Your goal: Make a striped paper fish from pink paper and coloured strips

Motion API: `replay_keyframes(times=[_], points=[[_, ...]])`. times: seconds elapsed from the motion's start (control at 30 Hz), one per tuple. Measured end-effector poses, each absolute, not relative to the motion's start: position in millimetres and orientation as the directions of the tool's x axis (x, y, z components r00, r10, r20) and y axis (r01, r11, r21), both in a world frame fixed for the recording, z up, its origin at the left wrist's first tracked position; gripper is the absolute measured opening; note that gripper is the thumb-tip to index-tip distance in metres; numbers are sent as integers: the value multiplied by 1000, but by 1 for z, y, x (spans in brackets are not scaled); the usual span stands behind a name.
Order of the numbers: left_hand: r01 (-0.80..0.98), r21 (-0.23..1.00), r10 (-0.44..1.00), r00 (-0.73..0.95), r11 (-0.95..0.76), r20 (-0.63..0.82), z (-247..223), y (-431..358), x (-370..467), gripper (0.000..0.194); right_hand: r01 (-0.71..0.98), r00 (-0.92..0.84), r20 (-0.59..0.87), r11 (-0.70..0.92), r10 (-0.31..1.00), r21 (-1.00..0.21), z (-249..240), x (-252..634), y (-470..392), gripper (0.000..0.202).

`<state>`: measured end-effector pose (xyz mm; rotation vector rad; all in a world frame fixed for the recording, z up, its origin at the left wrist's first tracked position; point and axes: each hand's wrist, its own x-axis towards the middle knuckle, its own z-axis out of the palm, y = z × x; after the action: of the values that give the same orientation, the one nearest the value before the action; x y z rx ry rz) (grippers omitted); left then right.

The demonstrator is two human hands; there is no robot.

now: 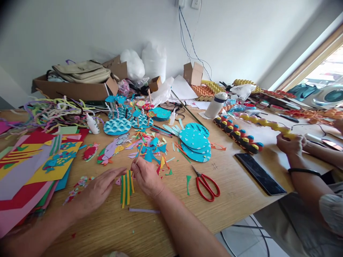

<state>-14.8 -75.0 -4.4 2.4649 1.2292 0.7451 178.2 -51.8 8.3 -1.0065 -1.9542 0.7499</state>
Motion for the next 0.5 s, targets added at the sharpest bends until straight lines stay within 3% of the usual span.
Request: replay_keyframes(times=[0.3,0.5], points=[[579,521,771,555,-627,312,-11,-54,-5,53,381,-401,390,538,829,-752,9,175,-55,18],[547,522,746,578,-655,330,-16,-53,-5,55,415,-477,418,617,773,-668,12,175,-57,18]])
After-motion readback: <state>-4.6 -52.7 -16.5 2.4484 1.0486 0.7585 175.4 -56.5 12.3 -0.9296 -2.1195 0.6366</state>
